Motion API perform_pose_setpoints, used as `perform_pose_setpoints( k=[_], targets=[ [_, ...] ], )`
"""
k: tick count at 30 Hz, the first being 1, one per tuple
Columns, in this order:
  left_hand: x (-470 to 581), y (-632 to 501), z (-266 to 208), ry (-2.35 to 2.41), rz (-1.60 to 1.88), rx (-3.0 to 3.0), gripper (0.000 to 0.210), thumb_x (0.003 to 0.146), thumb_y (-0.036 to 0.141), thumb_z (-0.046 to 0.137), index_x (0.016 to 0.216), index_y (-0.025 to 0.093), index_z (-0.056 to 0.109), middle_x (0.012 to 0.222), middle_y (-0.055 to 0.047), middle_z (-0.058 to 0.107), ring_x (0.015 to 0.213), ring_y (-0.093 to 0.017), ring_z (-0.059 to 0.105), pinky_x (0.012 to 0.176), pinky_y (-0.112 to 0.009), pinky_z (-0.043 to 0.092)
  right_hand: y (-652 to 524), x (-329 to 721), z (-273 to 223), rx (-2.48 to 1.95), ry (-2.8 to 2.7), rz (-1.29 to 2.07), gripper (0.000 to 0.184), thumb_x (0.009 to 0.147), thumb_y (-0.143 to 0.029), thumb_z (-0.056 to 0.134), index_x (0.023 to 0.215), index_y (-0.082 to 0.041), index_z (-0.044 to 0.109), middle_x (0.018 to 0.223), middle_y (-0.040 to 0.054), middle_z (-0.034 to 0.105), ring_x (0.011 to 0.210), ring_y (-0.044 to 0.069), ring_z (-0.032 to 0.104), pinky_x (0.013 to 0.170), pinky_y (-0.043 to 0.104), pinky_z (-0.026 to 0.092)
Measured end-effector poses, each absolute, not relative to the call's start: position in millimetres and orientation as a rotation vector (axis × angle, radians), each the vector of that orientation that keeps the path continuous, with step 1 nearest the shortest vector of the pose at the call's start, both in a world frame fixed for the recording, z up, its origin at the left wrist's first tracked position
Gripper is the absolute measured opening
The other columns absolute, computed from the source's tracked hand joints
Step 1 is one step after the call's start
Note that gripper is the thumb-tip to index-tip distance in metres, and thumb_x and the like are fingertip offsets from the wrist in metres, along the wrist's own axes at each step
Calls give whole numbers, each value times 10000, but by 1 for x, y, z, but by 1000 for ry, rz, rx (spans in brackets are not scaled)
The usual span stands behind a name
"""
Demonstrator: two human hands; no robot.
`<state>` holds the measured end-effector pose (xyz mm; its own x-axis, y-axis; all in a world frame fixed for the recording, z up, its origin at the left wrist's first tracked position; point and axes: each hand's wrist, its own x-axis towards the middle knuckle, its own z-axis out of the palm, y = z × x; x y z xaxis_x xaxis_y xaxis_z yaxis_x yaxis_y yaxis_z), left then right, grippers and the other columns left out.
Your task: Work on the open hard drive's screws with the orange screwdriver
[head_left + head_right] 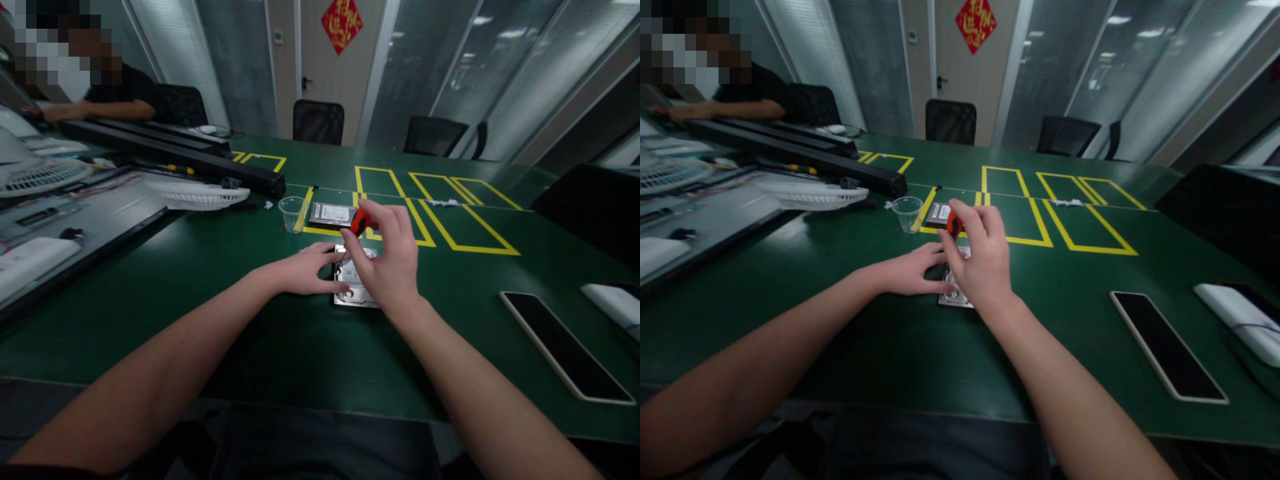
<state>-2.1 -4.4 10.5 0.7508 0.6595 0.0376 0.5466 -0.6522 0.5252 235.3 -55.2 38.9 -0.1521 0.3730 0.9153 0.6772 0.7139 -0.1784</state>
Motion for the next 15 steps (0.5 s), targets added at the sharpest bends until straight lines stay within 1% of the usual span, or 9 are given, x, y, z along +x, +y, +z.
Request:
perform_pose_setpoints(
  k=[2, 5, 7, 8, 10, 13, 15],
  targets=[
    [-2, -4, 10, 919, 301, 2447, 999, 1113, 908, 842, 1886, 296, 676, 2062, -216, 510, 1948, -552, 430, 1605, -772, 359, -56, 235, 40, -807, -1779, -325, 452, 1215, -291, 728, 1667, -302, 739, 1356, 116, 835, 1215, 331, 834, 1050, 554, 778],
    [-3, -3, 9, 904, 319, 2444, 1004, 1107, 899, 864, 1911, 334, 654, 2076, -190, 501, 1938, -542, 449, 1599, -759, 379, -58, 233, 38, -748, -1815, -293, 561, 1210, -203, 624, 1761, -303, 661, 1508, 148, 862, 1326, 361, 858, 1133, 606, 779],
    [-3, -3, 8, 896, 329, 2447, 1000, 1104, 888, 876, 1925, 367, 641, 2073, -170, 511, 1927, -539, 468, 1591, -754, 396, -58, 231, 37, -749, -1831, -264, 634, 1203, -193, 607, 1824, -319, 602, 1607, 159, 850, 1420, 386, 849, 1193, 644, 769],
    [-3, -3, 8, 896, 330, 2447, 1005, 1102, 889, 878, 1928, 370, 638, 2067, -169, 519, 1923, -541, 472, 1589, -756, 399, -58, 230, 36, -742, -1828, -265, 632, 1208, -195, 602, 1827, -323, 598, 1618, 158, 847, 1437, 387, 846, 1202, 646, 767],
    [-3, -3, 7, 898, 335, 2445, 1008, 1100, 903, 872, 1918, 357, 650, 2051, -176, 539, 1918, -542, 478, 1588, -757, 400, -57, 231, 36, -741, -1811, -279, 576, 1225, -233, 647, 1795, -314, 632, 1596, 160, 840, 1426, 379, 840, 1181, 625, 773],
    [-3, -4, 8, 895, 343, 2449, 960, 1116, 891, 860, 1875, 327, 692, 2035, -183, 558, 1914, -532, 483, 1595, -735, 397, -56, 233, 38, -757, -1774, -313, 483, 1222, -306, 766, 1703, -299, 717, 1453, 141, 826, 1280, 343, 839, 1074, 559, 785],
    [-2, -5, 9, 906, 328, 2455, 938, 1125, 868, 863, 1868, 320, 699, 2036, -188, 556, 1920, -532, 476, 1601, -730, 387, -57, 234, 40, -763, -1768, -321, 446, 1218, -305, 784, 1662, -297, 746, 1371, 121, 819, 1208, 323, 831, 1035, 537, 780]
  ],
)
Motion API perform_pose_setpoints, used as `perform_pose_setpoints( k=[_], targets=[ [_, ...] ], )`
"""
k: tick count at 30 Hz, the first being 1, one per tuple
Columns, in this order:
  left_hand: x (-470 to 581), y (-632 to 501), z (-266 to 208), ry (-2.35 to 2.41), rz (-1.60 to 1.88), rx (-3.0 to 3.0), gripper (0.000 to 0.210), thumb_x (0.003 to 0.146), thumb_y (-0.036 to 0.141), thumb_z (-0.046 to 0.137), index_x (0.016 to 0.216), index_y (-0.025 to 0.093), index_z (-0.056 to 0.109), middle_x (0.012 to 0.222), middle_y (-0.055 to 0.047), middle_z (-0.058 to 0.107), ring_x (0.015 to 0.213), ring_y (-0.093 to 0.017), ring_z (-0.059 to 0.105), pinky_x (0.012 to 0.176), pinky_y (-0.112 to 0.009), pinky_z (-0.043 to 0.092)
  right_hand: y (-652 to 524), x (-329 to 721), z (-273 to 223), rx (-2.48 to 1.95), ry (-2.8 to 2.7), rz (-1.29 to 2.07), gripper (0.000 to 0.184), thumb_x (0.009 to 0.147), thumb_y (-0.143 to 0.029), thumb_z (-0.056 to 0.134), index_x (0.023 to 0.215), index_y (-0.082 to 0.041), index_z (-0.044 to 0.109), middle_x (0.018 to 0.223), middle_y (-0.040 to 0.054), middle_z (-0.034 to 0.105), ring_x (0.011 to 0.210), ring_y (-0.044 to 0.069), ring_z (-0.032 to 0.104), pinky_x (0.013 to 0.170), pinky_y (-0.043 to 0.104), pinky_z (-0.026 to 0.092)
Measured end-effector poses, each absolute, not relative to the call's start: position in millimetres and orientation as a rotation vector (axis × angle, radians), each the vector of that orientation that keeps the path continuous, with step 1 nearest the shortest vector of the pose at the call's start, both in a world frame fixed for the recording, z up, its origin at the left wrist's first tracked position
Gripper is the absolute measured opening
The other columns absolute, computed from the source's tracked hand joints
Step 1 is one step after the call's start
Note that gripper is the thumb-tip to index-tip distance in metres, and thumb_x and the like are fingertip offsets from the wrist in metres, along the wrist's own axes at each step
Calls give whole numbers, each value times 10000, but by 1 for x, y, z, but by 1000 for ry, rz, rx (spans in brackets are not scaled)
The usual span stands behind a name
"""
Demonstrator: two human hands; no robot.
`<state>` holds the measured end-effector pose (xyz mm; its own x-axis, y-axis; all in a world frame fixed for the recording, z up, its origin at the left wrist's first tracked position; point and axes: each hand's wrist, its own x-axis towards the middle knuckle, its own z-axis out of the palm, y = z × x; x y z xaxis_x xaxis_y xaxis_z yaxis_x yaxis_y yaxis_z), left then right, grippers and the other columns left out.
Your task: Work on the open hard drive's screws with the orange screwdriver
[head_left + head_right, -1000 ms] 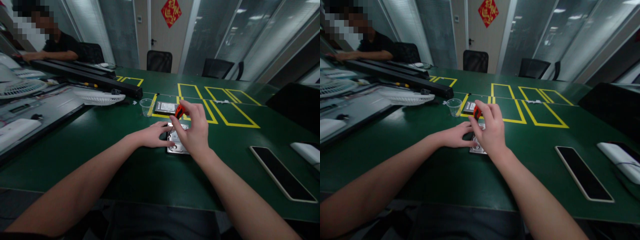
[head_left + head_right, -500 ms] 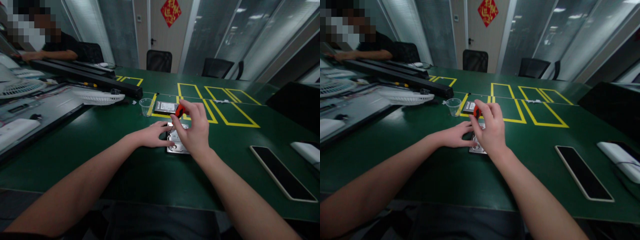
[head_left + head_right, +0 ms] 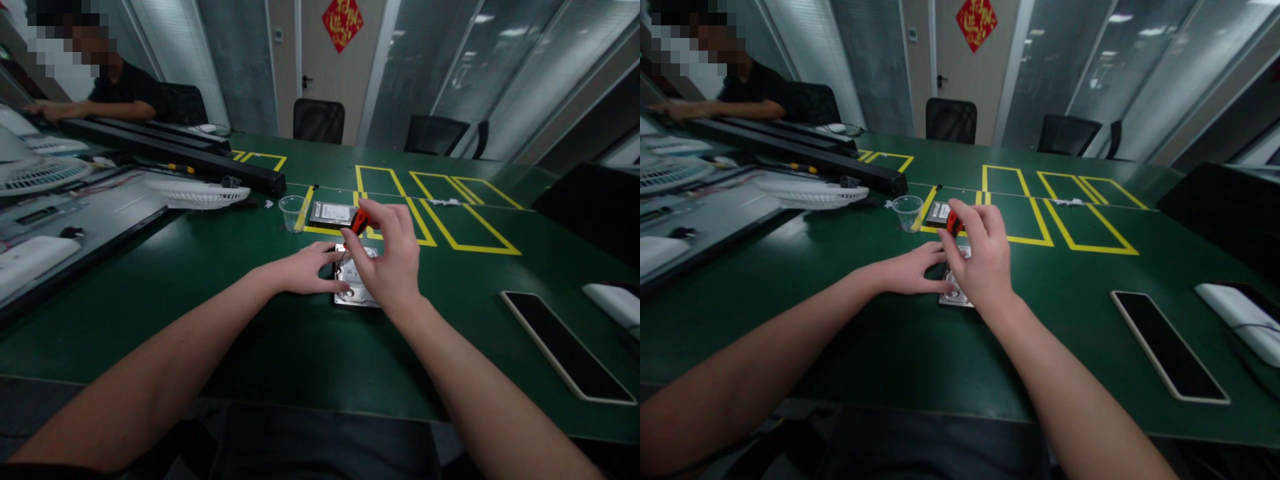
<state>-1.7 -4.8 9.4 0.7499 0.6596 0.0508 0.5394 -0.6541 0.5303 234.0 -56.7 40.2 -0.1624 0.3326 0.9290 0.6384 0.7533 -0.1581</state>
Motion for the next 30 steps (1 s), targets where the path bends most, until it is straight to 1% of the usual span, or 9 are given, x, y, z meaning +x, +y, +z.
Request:
perform_pose_setpoints(
  k=[2, 5, 8, 12, 15, 20, 23, 27, 30],
  targets=[
    [-1, -5, 10, 920, 316, 2455, 956, 1121, 869, 871, 1878, 313, 690, 2047, -200, 539, 1933, -541, 459, 1608, -745, 367, -57, 234, 41, -764, -1780, -309, 442, 1225, -276, 738, 1666, -299, 742, 1369, 120, 834, 1227, 333, 833, 1059, 554, 776],
    [-1, -5, 9, 897, 334, 2461, 962, 1123, 860, 876, 1893, 319, 674, 2065, -200, 519, 1918, -539, 483, 1590, -752, 401, -58, 233, 39, -771, -1810, -283, 519, 1228, -243, 643, 1742, -306, 683, 1488, 141, 854, 1293, 359, 841, 1125, 609, 770],
    [-2, -4, 8, 903, 335, 2464, 970, 1118, 867, 881, 1904, 340, 667, 2064, -186, 525, 1926, -545, 472, 1589, -764, 397, -57, 233, 37, -778, -1816, -292, 545, 1231, -264, 630, 1773, -308, 656, 1547, 152, 848, 1324, 370, 839, 1144, 627, 767],
    [-2, -5, 9, 921, 331, 2456, 939, 1113, 876, 880, 1865, 339, 708, 2033, -175, 567, 1912, -540, 494, 1590, -744, 406, -55, 235, 37, -821, -1787, -307, 484, 1227, -367, 753, 1707, -315, 727, 1410, 126, 836, 1260, 349, 823, 1079, 590, 771],
    [-1, -5, 11, 931, 312, 2450, 956, 1119, 881, 863, 1880, 328, 691, 2045, -186, 546, 1935, -542, 457, 1607, -747, 374, -56, 235, 39, -832, -1793, -295, 483, 1217, -328, 751, 1700, -315, 732, 1376, 117, 838, 1240, 343, 818, 1080, 587, 766],
    [-3, -4, 10, 905, 318, 2438, 1018, 1103, 901, 870, 1925, 343, 646, 2083, -177, 498, 1953, -546, 426, 1609, -757, 361, -58, 231, 38, -751, -1815, -276, 577, 1229, -221, 608, 1799, -306, 641, 1536, 151, 858, 1333, 365, 839, 1140, 608, 765],
    [-4, -4, 9, 885, 325, 2445, 1013, 1109, 899, 866, 1931, 356, 636, 2064, -170, 530, 1939, -542, 448, 1595, -761, 386, -57, 232, 36, -775, -1829, -258, 602, 1219, -255, 642, 1818, -320, 621, 1584, 157, 843, 1370, 384, 831, 1166, 632, 761],
    [-1, -5, 11, 917, 310, 2448, 960, 1120, 883, 855, 1879, 320, 688, 2032, -187, 563, 1924, -539, 468, 1600, -748, 385, -54, 236, 36, -818, -1800, -279, 541, 1217, -364, 775, 1750, -318, 694, 1453, 136, 816, 1297, 360, 810, 1109, 590, 766],
    [-1, -5, 12, 940, 283, 2440, 989, 1108, 900, 861, 1867, 289, 696, 2061, -212, 517, 1941, -565, 434, 1606, -765, 366, -54, 236, 38, -778, -1777, -304, 488, 1224, -304, 772, 1710, -303, 730, 1366, 117, 813, 1221, 329, 813, 1048, 540, 765]
  ],
)
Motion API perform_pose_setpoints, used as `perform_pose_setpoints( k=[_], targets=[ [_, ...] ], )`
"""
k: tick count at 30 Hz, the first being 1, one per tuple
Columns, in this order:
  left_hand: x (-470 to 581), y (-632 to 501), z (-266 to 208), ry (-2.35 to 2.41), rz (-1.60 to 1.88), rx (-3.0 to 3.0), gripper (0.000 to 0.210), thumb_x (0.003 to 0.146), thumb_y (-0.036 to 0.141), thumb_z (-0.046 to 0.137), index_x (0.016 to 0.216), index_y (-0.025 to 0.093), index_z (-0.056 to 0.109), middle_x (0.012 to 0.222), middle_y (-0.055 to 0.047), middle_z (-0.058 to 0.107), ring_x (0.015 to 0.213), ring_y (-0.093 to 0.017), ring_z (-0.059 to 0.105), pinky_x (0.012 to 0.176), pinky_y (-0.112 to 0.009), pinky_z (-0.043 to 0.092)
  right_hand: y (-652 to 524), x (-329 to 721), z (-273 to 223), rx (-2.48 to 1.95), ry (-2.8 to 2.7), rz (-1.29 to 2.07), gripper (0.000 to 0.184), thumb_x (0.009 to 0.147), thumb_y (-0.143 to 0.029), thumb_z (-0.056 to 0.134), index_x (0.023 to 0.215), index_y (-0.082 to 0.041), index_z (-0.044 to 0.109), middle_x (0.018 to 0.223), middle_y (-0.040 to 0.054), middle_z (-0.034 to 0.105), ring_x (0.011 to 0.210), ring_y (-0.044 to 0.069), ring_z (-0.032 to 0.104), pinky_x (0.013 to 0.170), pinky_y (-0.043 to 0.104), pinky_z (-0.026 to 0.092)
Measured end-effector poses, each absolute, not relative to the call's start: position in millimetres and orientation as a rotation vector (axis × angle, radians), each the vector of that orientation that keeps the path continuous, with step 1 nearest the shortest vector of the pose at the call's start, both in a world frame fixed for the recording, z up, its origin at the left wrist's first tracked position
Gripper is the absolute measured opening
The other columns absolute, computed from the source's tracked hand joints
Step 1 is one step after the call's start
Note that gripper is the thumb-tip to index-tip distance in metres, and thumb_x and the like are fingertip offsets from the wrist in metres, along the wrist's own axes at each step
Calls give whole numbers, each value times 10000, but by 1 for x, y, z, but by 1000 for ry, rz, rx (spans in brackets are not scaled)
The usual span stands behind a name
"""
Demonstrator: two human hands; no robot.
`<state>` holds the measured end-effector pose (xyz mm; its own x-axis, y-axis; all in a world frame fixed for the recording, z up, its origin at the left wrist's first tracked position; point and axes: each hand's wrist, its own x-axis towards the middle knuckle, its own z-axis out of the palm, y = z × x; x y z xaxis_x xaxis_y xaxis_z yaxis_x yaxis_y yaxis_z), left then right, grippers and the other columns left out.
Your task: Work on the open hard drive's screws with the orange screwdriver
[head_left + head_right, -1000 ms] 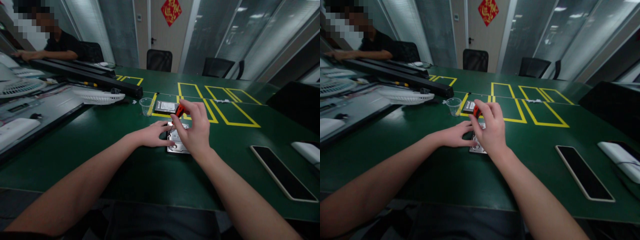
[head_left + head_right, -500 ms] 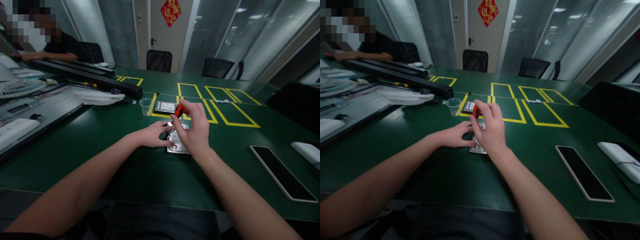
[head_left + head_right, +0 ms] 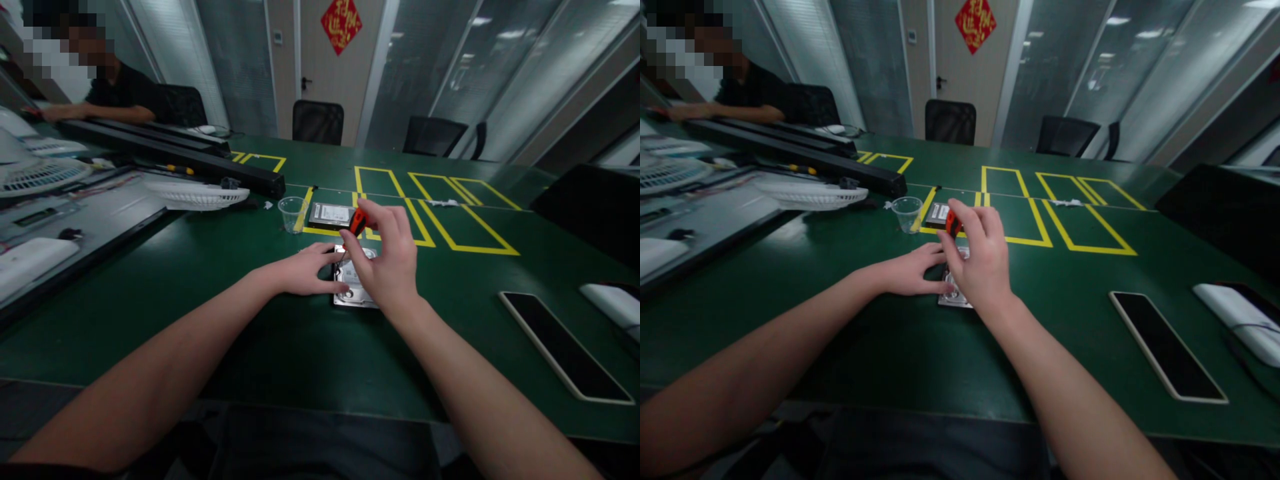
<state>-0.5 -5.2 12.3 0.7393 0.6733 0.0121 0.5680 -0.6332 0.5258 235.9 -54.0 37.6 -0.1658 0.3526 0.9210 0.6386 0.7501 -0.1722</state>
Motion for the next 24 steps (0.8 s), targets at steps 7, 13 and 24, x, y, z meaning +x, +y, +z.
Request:
perform_pose_setpoints(
  k=[7, 13, 24],
  targets=[
    [-5, -2, 4, 871, 350, 2443, 1045, 1106, 957, 836, 1925, 338, 642, 2067, -179, 519, 1929, -539, 467, 1592, -748, 403, -61, 230, 38, -723, -1814, -285, 595, 1234, -170, 607, 1815, -304, 615, 1509, 142, 869, 1321, 345, 865, 1136, 580, 778],
    [-5, -2, 4, 869, 356, 2451, 988, 1110, 957, 819, 1819, 272, 743, 2034, -217, 544, 1920, -553, 467, 1588, -747, 413, -58, 233, 37, -799, -1780, -291, 506, 1227, -281, 766, 1727, -328, 709, 1455, 128, 846, 1323, 346, 846, 1108, 566, 784],
    [-3, -3, 5, 879, 366, 2433, 996, 1113, 880, 869, 1900, 298, 679, 2033, -211, 550, 1894, -549, 515, 1589, -757, 410, -61, 229, 37, -830, -1789, -275, 537, 1228, -275, 752, 1755, -332, 668, 1511, 141, 840, 1376, 361, 846, 1142, 588, 783]
  ],
)
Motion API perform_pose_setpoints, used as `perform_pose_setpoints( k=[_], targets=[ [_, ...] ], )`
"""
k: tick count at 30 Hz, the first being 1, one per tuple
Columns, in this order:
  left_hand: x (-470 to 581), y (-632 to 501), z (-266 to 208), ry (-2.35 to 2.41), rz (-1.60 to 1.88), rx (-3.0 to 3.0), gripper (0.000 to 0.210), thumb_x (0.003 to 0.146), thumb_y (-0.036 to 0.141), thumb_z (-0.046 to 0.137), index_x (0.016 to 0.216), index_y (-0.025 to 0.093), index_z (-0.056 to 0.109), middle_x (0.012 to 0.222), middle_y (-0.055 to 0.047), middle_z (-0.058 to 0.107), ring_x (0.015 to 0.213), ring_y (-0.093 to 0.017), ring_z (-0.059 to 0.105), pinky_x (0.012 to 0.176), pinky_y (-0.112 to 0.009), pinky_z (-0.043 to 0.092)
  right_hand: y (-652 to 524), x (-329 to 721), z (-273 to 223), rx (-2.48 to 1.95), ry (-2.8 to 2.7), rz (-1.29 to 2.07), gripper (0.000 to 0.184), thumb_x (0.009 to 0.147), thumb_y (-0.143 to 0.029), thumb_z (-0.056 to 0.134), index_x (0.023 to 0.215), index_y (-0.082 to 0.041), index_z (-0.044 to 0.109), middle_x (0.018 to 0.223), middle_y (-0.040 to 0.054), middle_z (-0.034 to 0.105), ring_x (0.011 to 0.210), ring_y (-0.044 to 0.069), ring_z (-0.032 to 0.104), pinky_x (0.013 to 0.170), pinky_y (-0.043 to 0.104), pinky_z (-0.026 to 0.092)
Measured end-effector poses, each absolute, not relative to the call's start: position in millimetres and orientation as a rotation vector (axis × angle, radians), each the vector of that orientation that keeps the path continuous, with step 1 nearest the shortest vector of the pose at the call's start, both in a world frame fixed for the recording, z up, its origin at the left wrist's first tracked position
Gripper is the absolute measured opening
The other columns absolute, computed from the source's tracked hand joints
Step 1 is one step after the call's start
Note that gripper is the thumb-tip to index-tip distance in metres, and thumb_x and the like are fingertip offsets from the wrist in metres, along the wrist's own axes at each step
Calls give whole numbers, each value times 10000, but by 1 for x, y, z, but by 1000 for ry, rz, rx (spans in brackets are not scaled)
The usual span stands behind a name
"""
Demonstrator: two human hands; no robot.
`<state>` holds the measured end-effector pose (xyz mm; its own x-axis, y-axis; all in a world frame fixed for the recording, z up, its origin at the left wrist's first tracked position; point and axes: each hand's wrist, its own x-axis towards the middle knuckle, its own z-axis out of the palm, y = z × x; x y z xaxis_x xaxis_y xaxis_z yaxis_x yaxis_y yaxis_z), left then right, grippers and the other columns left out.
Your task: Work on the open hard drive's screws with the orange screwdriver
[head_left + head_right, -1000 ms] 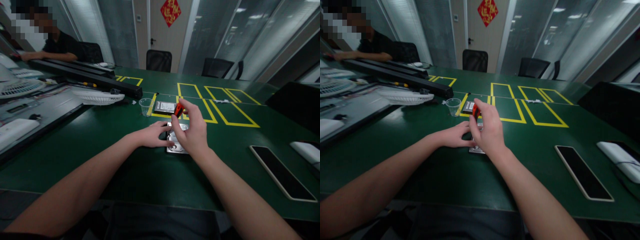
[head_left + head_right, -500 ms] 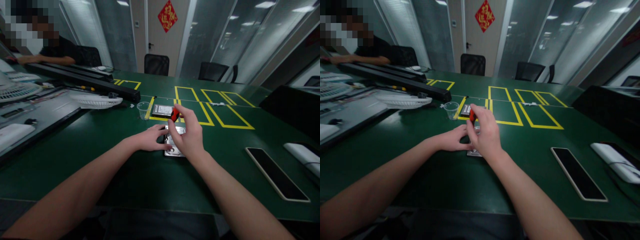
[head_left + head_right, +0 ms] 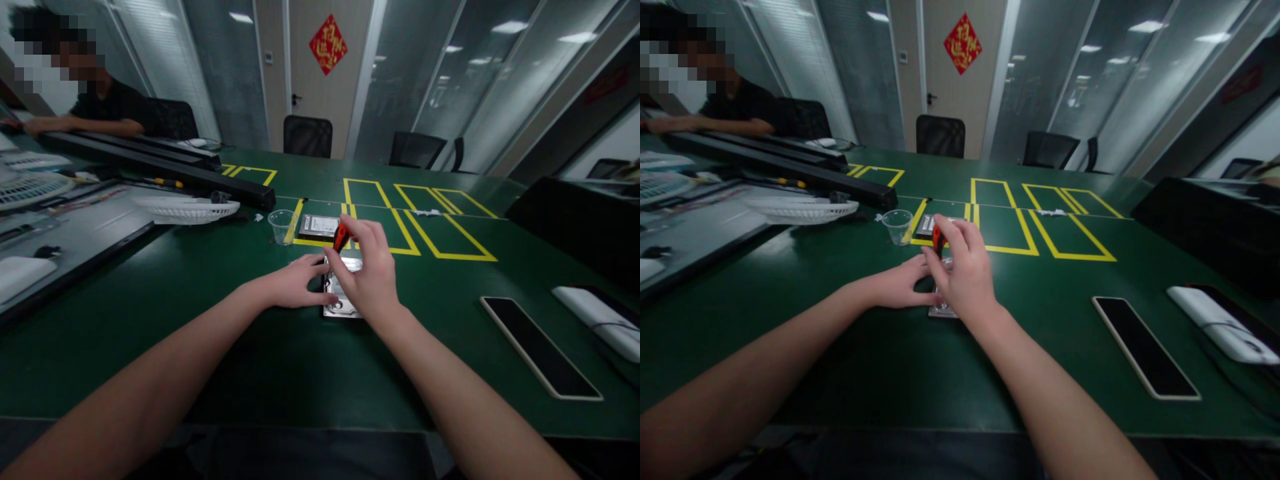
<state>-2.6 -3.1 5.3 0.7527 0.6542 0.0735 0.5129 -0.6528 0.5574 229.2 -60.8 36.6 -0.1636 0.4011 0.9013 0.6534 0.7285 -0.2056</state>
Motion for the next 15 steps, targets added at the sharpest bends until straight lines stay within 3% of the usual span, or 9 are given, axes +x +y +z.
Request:
perform_pose_setpoints(
  k=[3, 8, 15],
  targets=[
    [-3, -3, 4, 922, 357, 2419, 1002, 1097, 926, 865, 1855, 287, 718, 2046, -213, 533, 1920, -559, 477, 1594, -769, 400, -60, 230, 37, -816, -1768, -276, 479, 1236, -252, 752, 1706, -321, 701, 1423, 126, 849, 1299, 336, 850, 1097, 552, 790],
    [-4, -3, 3, 892, 349, 2430, 1058, 1110, 914, 864, 1950, 320, 621, 2074, -207, 496, 1934, -558, 455, 1593, -790, 390, -62, 229, 38, -764, -1798, -235, 565, 1232, -168, 642, 1781, -300, 624, 1517, 153, 874, 1341, 343, 881, 1137, 580, 790],
    [0, -5, 8, 897, 340, 2441, 972, 1119, 860, 877, 1875, 272, 711, 2058, -229, 514, 1916, -569, 477, 1592, -775, 394, -60, 232, 39, -799, -1774, -266, 472, 1208, -268, 815, 1671, -315, 735, 1380, 122, 862, 1261, 339, 855, 1069, 550, 793]
  ],
)
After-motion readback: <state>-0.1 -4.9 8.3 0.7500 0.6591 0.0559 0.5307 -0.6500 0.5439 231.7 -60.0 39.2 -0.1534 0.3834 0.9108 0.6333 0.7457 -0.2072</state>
